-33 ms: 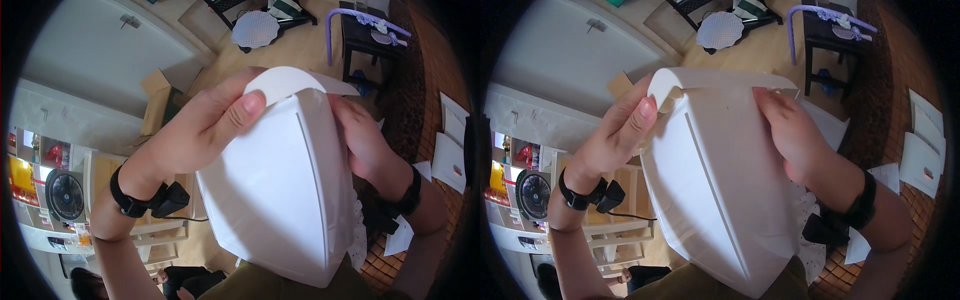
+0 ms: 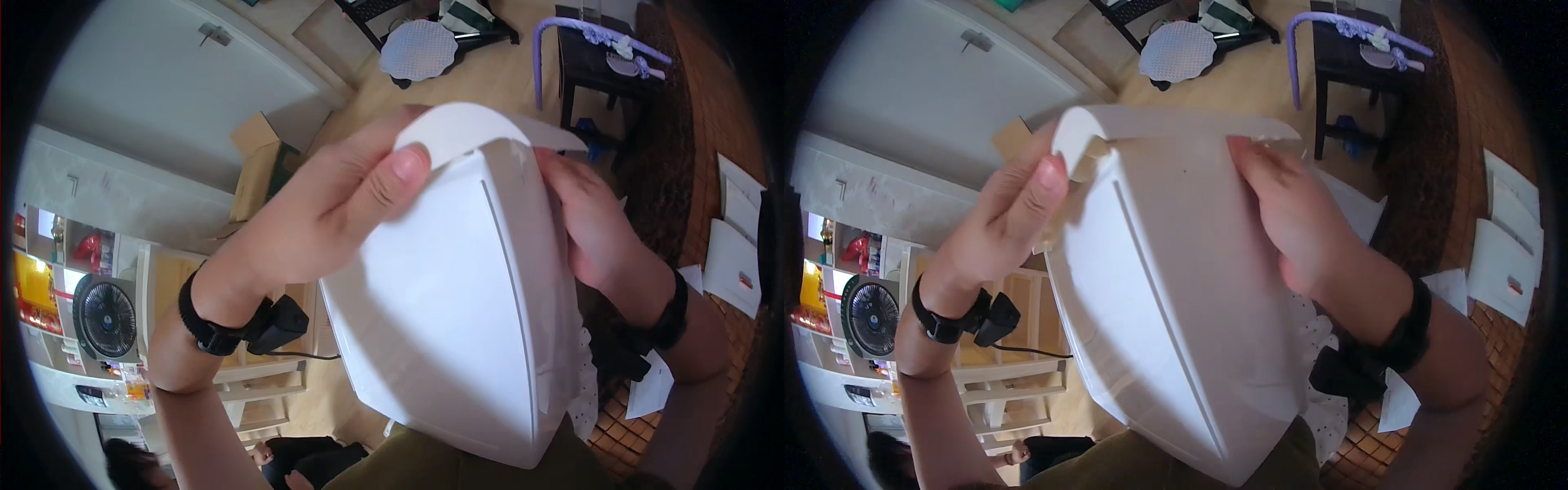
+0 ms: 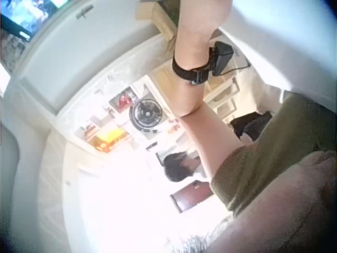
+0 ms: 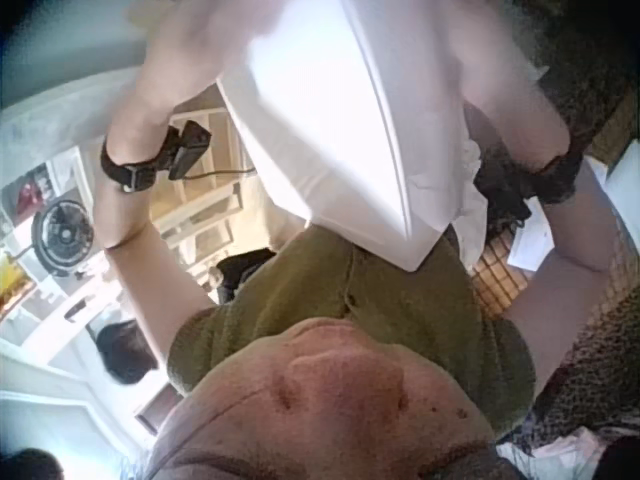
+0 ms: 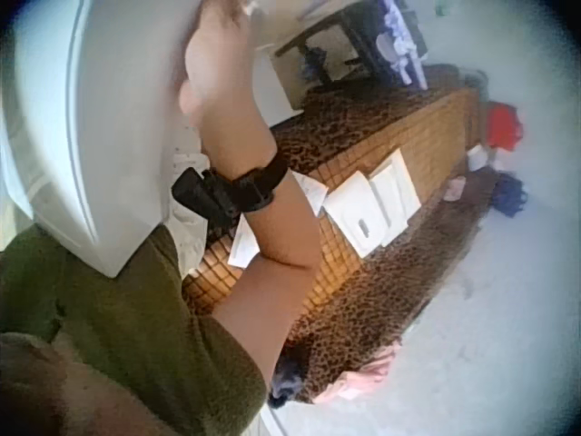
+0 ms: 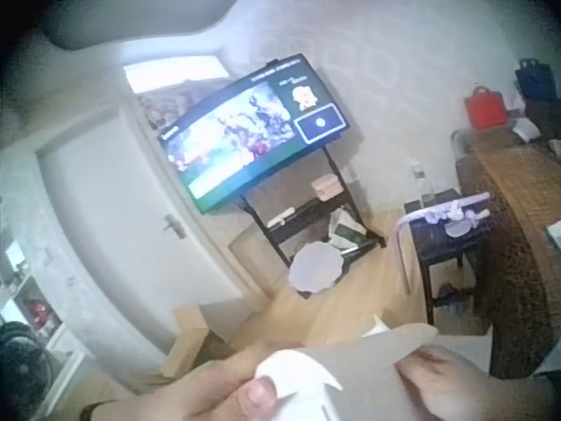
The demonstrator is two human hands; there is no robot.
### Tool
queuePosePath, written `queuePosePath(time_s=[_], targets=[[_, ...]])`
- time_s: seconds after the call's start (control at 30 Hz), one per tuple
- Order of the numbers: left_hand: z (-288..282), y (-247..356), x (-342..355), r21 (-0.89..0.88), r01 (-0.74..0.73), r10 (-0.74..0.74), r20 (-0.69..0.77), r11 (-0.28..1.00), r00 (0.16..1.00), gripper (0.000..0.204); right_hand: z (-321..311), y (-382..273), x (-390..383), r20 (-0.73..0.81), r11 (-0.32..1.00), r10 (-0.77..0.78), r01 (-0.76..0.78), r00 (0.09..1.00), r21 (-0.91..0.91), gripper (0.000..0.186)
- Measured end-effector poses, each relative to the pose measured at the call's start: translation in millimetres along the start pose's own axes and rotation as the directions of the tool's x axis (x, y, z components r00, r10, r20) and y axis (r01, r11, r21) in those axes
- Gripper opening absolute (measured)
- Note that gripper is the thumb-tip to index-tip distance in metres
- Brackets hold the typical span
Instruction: The person assembles a white plastic storage container by hand. They align the lid with the base, press the edges to snap the clips into place, and rotate the container to inspect the seal. Finally, they place the assembled unit into a wooden shelving unit.
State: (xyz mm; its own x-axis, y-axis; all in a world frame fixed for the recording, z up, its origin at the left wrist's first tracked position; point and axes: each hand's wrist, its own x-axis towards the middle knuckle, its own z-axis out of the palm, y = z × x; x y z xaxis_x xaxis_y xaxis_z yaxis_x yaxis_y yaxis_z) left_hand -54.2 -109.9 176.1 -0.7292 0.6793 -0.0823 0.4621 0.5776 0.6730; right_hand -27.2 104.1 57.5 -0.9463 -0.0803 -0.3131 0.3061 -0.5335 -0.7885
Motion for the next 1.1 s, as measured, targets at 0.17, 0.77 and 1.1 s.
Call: queuePosePath(time_s=[0.17, 0.77, 1.1], targets=[[-36.8, 13.0, -31.2, 0.199, -0.218, 0.258, -0.2, 0.955, 0.945, 0.063, 41.4, -84.8, -2.3, 0.376, 0.867, -0.441, 0.495, 0.815, -0.057, 0.028], [148.0, -133.9, -103.0, -0.922, 0.32, -0.631, 0.117, 0.219, 0.767, 0.069, 44.1, 140.1, -42.5, 0.923, -0.474, 0.045, 0.822, 0.382, -0.317, 0.011], [160.6, -175.1, -124.8, -0.838, 0.338, -0.55, 0.055, 0.428, 0.834, 0.044, 16.7, 20.0, -119.7, 0.576, -0.263, 0.432, 0.708, 0.694, -0.655, 0.037]])
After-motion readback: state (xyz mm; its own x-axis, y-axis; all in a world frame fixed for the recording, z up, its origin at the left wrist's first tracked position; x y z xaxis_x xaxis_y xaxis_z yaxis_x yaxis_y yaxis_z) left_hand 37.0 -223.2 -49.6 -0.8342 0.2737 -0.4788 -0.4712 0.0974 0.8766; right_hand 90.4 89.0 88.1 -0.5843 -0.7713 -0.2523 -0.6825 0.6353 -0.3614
